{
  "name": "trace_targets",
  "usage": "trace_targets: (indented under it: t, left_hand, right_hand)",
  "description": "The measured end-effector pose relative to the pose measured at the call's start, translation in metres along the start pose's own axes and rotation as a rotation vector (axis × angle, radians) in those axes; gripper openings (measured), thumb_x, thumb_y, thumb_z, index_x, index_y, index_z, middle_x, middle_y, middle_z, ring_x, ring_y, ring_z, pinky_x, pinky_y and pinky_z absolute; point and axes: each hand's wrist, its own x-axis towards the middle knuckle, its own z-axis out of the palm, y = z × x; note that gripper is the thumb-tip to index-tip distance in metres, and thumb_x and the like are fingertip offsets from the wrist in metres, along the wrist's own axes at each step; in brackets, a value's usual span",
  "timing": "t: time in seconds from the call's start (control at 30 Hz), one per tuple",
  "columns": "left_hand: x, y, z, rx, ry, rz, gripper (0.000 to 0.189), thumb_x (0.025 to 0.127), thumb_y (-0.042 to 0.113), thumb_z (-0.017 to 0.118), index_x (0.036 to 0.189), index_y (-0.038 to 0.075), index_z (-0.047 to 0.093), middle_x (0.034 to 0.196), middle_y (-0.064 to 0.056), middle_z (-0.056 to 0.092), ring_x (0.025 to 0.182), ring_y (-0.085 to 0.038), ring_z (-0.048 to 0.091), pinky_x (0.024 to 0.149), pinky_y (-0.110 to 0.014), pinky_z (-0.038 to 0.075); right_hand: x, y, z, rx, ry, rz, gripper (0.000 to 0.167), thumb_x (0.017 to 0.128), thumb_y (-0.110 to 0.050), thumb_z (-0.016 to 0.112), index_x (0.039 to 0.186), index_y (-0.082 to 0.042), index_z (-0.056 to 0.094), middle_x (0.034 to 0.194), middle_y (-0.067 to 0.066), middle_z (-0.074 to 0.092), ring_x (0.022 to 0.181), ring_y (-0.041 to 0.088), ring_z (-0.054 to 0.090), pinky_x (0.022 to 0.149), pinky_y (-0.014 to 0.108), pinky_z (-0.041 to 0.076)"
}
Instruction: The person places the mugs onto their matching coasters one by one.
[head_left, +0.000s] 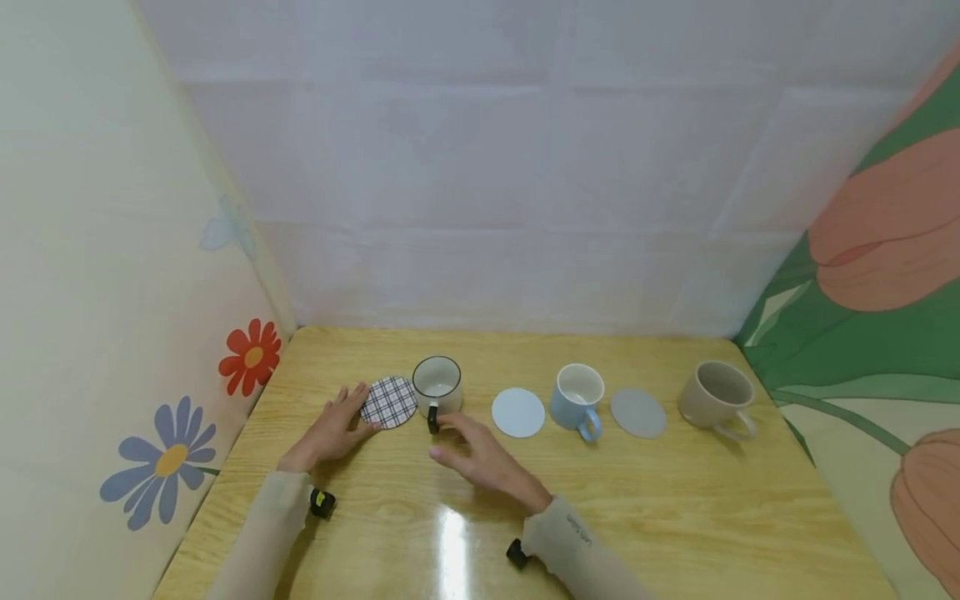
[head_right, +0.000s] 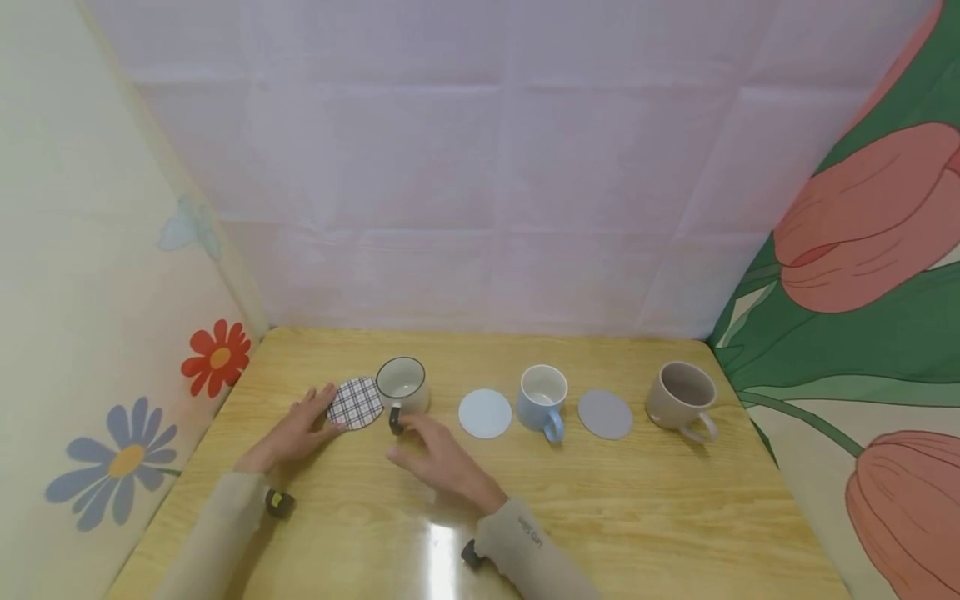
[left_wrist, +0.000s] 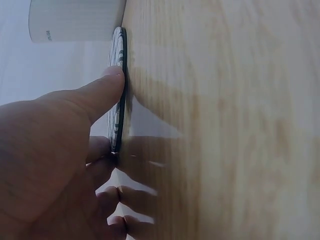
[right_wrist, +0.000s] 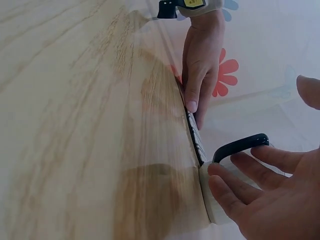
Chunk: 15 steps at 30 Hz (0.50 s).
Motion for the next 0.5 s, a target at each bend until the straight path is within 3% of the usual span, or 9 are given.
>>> trace_targets:
  t: [0.5]
  left_hand:
    - [-0.002, 0.004, -0.001, -0.016, 0.005, 0.003, 0.078, 0.107, 0.029, 0.067, 0.164, -0.008, 0.029, 0.172, -0.03, 0.022, 0.158, -0.061, 0.009, 0.124, -0.08, 0.007]
  right_hand:
    - [0.013, 0.005, 0.008, 0.162, -0.067, 0.056, 0.056, 0.111, -0.033, 0.058, 0.149, 0.009, 0.051, 0.146, 0.025, 0.063, 0.131, 0.038, 0.066, 0.114, 0.04, 0.054]
